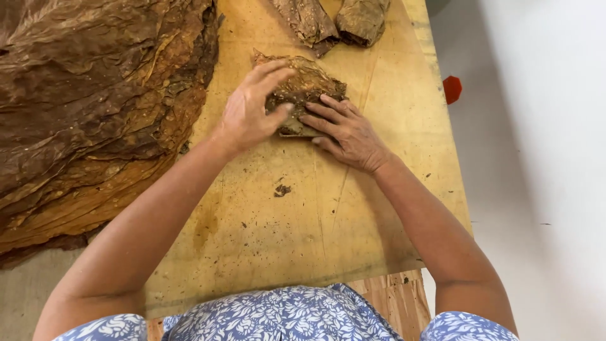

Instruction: The person repeatedly folds large dried leaves on a wooden table. They smooth each leaf, fold it into a compact rectangular bundle, and place it aside. The process is repeated for several leaves throughout the clip.

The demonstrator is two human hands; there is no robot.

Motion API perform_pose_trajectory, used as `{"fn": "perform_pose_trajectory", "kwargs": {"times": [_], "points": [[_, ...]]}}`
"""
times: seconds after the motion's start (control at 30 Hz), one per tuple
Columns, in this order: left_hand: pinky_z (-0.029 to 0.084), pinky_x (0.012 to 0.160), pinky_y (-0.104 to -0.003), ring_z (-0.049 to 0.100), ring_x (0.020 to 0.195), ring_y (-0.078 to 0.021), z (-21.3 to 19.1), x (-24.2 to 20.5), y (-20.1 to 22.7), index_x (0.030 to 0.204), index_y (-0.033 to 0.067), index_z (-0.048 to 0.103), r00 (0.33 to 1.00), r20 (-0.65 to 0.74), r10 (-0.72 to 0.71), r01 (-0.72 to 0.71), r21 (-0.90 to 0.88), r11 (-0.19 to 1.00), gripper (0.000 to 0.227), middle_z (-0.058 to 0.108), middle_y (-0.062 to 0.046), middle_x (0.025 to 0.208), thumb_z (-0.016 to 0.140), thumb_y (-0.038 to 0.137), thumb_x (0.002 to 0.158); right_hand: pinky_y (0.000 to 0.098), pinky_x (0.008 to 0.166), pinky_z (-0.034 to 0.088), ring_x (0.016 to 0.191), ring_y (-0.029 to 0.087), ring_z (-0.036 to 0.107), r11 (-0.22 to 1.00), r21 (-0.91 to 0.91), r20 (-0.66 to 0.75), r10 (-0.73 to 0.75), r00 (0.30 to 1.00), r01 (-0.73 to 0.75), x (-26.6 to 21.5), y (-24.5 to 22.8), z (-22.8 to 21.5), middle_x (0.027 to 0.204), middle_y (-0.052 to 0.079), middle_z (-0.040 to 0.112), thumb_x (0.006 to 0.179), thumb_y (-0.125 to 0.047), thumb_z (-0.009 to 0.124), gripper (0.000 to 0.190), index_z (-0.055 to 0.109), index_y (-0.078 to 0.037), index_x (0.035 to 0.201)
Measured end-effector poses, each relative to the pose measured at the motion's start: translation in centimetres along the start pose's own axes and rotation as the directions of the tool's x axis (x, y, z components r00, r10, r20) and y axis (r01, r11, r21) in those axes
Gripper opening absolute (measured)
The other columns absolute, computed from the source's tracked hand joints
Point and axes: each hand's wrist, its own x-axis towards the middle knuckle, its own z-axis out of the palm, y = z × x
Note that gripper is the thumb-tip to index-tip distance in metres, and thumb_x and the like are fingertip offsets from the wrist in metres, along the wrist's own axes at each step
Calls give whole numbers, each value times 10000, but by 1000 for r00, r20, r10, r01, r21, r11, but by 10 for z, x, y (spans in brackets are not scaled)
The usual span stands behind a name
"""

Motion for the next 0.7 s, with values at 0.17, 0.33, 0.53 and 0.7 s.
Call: {"fn": "perform_pose_trajectory", "kwargs": {"times": [0.17, 0.33, 0.53, 0.7], "points": [[279, 1071, -560, 426, 1300, -392, -14, -14, 1, 1345, 69, 490, 924, 366, 108, -208, 246, 947, 905, 579, -206, 1274, 738, 617, 669, 410, 996, 404, 1228, 285, 521, 990, 143, 32, -3, 1000, -2, -5, 12, 2, 1238, 34, 628, 1007, -402, 419, 377, 571, -245, 1314], [370, 927, -438, 539, 1070, -284, -6, -14, -22, 1144, 149, 649, 965, 263, -23, -37, 221, 975, 407, 693, -84, 974, 715, 397, 828, 415, 936, 482, 1062, 307, 626, 903, 338, 209, 201, 957, -264, 15, -6, -34, 1088, 74, 695, 985, -340, 490, 314, 631, -212, 1234], [383, 577, -381, 498, 661, -231, 0, 17, -15, 982, 153, 617, 934, 58, -352, 345, 110, 932, 341, 571, -45, 709, 609, 483, 898, 231, 594, 423, 633, 83, 509, 740, 493, 127, 458, 880, -457, 51, 19, -31, 779, -7, 656, 996, -295, 544, 215, 662, -207, 1152], [352, 406, -290, 451, 463, -116, 15, 48, -34, 963, 162, 593, 916, -35, -400, 399, 193, 897, 277, 580, 34, 631, 551, 436, 969, 149, 371, 376, 441, 37, 431, 830, 403, -74, 448, 891, -384, 69, 28, -15, 743, 30, 664, 1007, -187, 514, 215, 658, -52, 1092]]}}
